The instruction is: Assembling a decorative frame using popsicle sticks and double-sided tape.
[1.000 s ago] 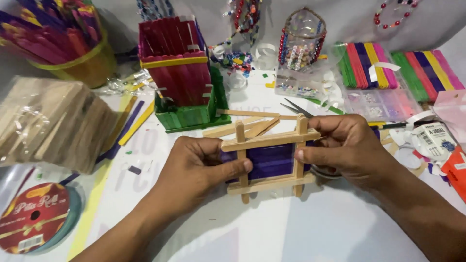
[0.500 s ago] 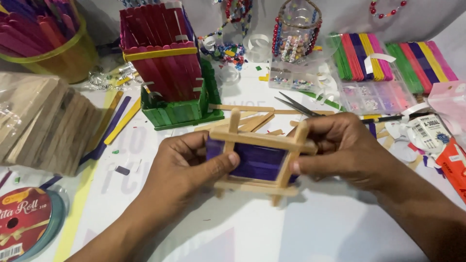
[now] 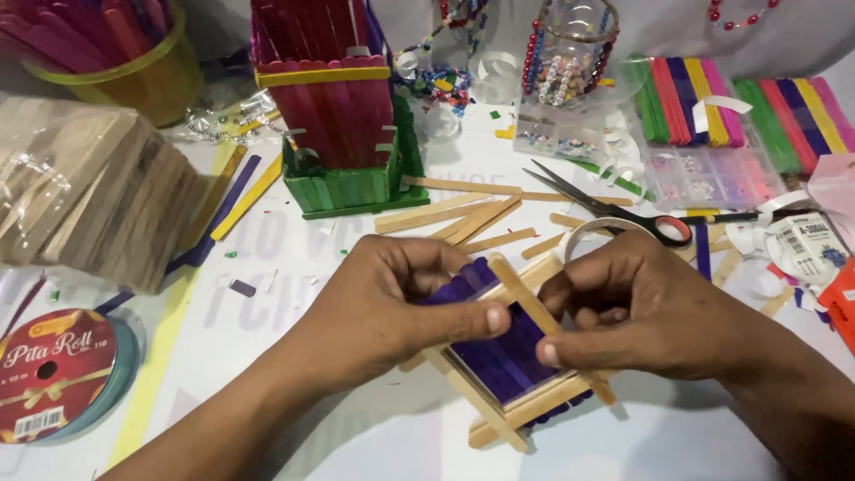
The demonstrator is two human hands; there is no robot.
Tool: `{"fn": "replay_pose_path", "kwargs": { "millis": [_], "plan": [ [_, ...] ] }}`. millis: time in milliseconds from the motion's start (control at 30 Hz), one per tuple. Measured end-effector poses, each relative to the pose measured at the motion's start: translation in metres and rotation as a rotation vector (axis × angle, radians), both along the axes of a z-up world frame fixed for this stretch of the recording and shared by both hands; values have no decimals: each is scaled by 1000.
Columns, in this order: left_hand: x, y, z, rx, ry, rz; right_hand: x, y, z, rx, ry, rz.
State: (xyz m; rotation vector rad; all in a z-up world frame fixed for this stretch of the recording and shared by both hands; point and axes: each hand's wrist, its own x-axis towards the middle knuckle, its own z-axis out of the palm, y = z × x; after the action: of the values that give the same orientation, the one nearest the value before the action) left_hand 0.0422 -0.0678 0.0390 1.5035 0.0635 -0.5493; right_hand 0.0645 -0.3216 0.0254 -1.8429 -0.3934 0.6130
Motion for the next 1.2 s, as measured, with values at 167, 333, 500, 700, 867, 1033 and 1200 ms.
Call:
{"fn": "replay_pose_path", "kwargs": {
  "millis": [167,333,500,700,867,1033,1200],
  "plan": [
    [2,1,-9,-497,19,122,4,7,-4,85,16,-270],
    [2,-3,-25,-524,-71,162,8,6,-20,231,-1,-375],
    [3,-4,-22,-456,-12,298,7,10,-18,260,44,-470],
    [3,-1,-4,-284,72,292,13,-1,-28,301,-2,-340],
    [3,2,-13,-251,29,237,10,9,-16,296,37,-374],
    [5,2,-14,-247,60,238,8,13,-17,254,71,-417],
    [5,3,-19,-341,33,245,7,10,-19,338,17,-354]
  ]
}}
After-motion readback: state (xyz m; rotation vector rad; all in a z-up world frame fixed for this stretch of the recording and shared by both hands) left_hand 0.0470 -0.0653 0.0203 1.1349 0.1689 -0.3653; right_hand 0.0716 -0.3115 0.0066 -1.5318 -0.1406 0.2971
